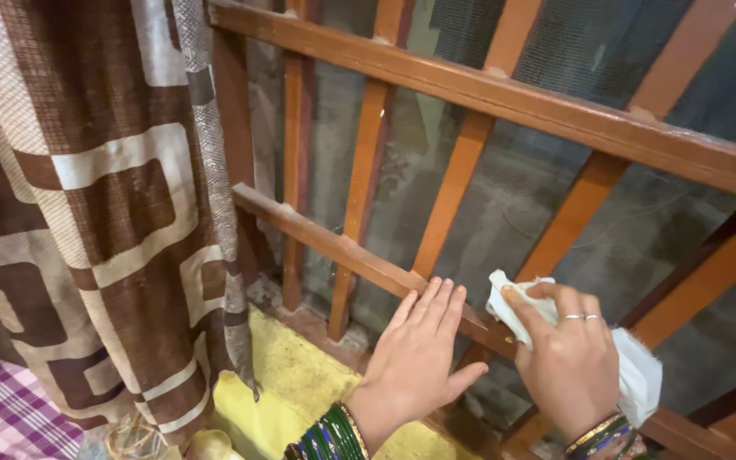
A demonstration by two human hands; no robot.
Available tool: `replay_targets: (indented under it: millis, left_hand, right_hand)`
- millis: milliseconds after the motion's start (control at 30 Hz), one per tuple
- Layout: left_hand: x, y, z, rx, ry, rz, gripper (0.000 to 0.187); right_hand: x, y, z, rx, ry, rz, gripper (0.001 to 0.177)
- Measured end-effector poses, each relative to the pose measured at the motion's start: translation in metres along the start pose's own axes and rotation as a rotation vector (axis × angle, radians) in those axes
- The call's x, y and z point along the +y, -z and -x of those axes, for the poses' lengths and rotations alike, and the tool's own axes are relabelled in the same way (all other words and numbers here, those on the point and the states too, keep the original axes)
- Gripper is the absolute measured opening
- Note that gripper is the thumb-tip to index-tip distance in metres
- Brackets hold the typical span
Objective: The person wipes the horizontal and vertical bars of a brown window frame using a white cloth. They systematically clean the surface of the frame, moving from left to right and then vertically, while holding the frame steady with their left hand.
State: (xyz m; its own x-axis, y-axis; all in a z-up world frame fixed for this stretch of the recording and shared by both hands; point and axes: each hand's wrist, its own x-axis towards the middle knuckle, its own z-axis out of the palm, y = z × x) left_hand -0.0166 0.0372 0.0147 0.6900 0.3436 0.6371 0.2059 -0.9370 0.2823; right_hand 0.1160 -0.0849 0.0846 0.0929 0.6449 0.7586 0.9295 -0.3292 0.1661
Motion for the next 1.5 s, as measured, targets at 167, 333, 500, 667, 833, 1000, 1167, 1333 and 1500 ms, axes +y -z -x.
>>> replay_targets:
  millis: [167, 333, 500, 667, 833, 1000, 1167, 1333, 1500]
  left_hand:
    - [-0.002, -0.006, 0.008, -0.021, -0.006, -0.019, 0.095]
    - [-0.003, -0.009, 0.012, -0.021, -0.017, -0.076, 0.096]
    - [-0.007, -0.005, 0.017, -0.003, -0.008, -0.065, 0.095]
    - [-0.015, 0.000, 0.022, 0.030, 0.019, -0.043, 0.099]
    - [-0.022, 0.008, 0.024, 0.049, 0.058, -0.035, 0.103]
    - [-0.023, 0.012, 0.022, -0.017, 0.105, -0.004, 0.105]
    - [-0.024, 0.016, 0.020, -0.015, 0.146, 0.019, 0.106]
    - [-0.030, 0.021, 0.024, -0.019, 0.104, -0.011, 0.104]
    - [-0.037, 0.020, 0.026, 0.020, 0.103, -0.058, 0.104]
  right_hand:
    - [-0.001, -0.007, 0.010, -0.064, 0.038, 0.003, 0.060]
    - [-0.005, -0.002, 0.009, -0.113, 0.004, -0.015, 0.056]
    - [-0.012, 0.012, 0.008, -0.048, -0.077, -0.095, 0.051]
    - [-0.015, 0.004, 0.008, -0.068, 0.069, -0.080, 0.052]
    - [-0.031, -0.018, 0.008, -0.075, 0.090, -0.023, 0.039]
    - [-0.049, -0.033, -0.006, -0.100, 0.145, -0.084, 0.043]
    - [-0.064, -0.044, -0.024, -0.151, 0.139, -0.093, 0.044]
    - [-0.058, -0.031, -0.017, -0.209, 0.108, -0.110, 0.050]
    - [-0.044, -0.023, 0.003, -0.146, 0.037, -0.120, 0.049]
